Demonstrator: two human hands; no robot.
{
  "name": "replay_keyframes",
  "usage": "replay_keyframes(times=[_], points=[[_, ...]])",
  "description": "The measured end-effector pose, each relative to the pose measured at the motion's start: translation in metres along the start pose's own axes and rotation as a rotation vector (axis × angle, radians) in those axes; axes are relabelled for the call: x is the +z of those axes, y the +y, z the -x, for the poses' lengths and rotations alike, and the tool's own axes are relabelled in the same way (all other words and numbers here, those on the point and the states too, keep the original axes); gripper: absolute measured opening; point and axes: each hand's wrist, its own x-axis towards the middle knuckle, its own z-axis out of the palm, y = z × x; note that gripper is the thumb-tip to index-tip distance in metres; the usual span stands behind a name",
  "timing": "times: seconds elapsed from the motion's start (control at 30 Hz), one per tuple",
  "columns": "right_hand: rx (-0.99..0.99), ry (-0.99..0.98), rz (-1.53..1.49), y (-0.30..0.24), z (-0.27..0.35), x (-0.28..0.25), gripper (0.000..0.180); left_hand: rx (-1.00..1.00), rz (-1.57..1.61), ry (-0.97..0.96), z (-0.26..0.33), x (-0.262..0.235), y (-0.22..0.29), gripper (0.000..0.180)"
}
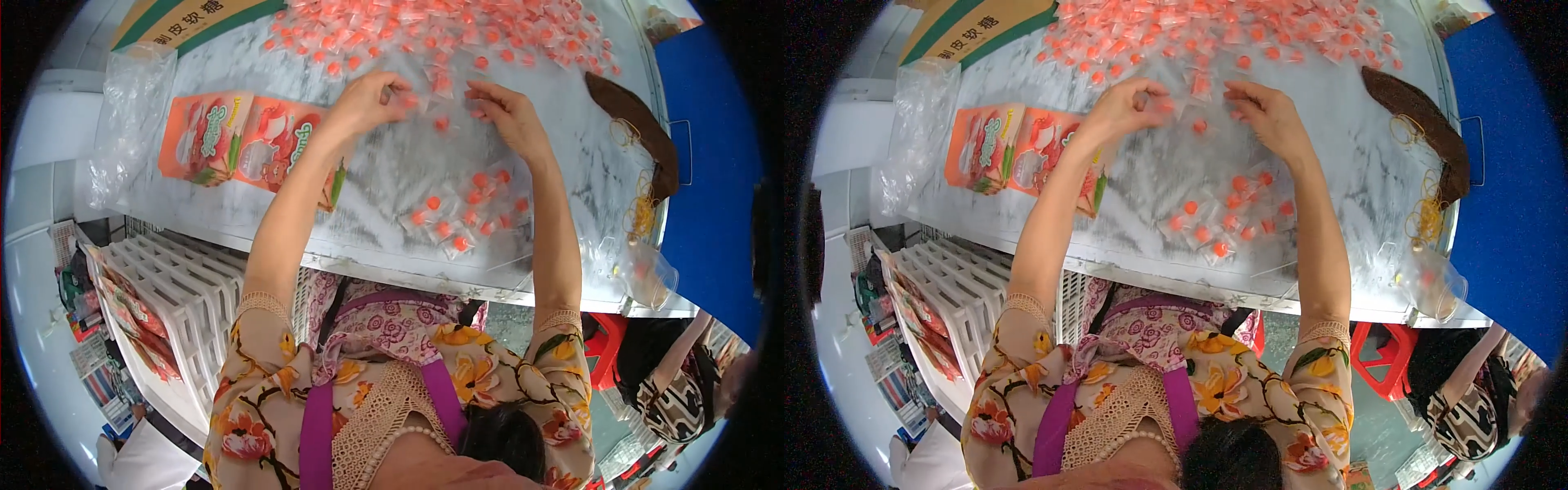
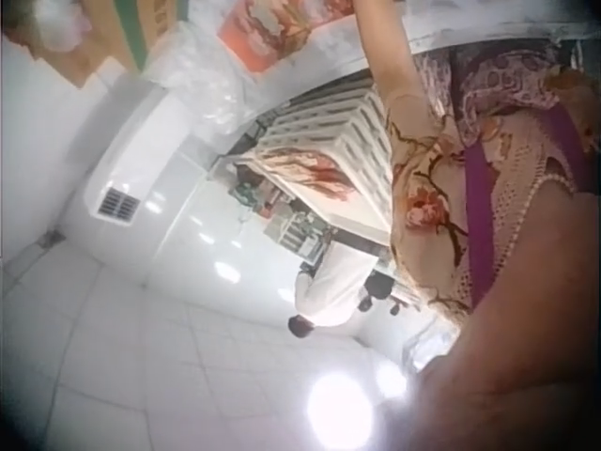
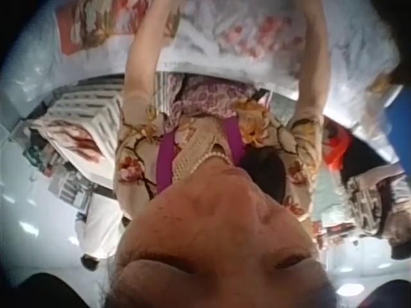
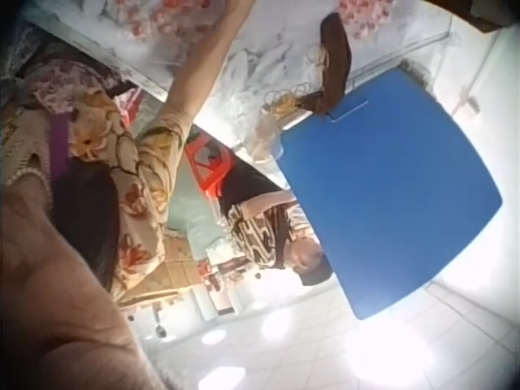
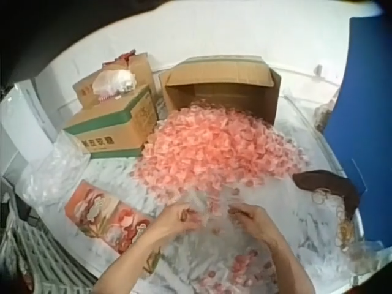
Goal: Packing individual small candies into plastic bags and sealing them.
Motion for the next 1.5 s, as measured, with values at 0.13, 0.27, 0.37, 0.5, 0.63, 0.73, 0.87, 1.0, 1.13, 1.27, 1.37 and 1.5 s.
replay_keyframes(times=[0.13,0.27,0.37,0.5,0.63,0.73,0.87,1.0,1.13,1.27,1.37,1.5], points=[[0.003,-0.012,0.143,-0.005,0.0,-0.001,0.038,-0.105,0.092,-0.096,0.013,-0.013,-0.001,0.039],[-0.205,0.068,0.359,-0.01,-0.014,0.012,0.039,-0.191,0.143,-0.097,0.0,-0.029,0.007,0.032],[-0.474,0.009,0.502,-0.007,-0.024,0.027,0.039,-0.109,0.099,-0.091,-0.003,-0.026,-0.001,0.029],[-0.396,-0.079,0.484,-0.006,-0.013,0.024,0.04,-0.162,0.069,-0.016,-0.001,-0.022,-0.005,0.029],[-0.282,-0.018,0.413,-0.007,0.002,0.016,0.037,-0.106,-0.001,0.006,-0.006,-0.011,-0.011,0.031],[-0.163,0.013,0.337,-0.008,0.003,0.015,0.036,0.019,-0.106,0.054,-0.019,-0.001,-0.003,0.035],[-0.189,0.0,0.404,-0.015,0.005,0.014,0.038,0.176,-0.412,-0.103,-0.04,0.004,0.008,0.04],[-0.172,-0.043,0.448,-0.017,0.019,0.018,0.037,0.012,-0.301,-0.21,-0.019,-0.002,0.0,0.041],[-0.3,-0.097,0.487,-0.011,0.042,0.027,0.036,0.076,-0.144,-0.216,0.028,0.011,0.013,0.044],[-0.302,-0.103,0.462,-0.027,0.079,0.037,0.037,0.026,-0.101,-0.114,0.073,0.031,0.032,0.054],[-0.215,-0.093,0.442,-0.032,0.103,0.032,0.036,-0.031,-0.04,-0.104,0.099,0.042,0.048,0.061],[-0.212,0.078,0.423,-0.031,0.147,0.024,0.052,0.003,-0.173,-0.047,0.115,0.04,0.056,0.068]])
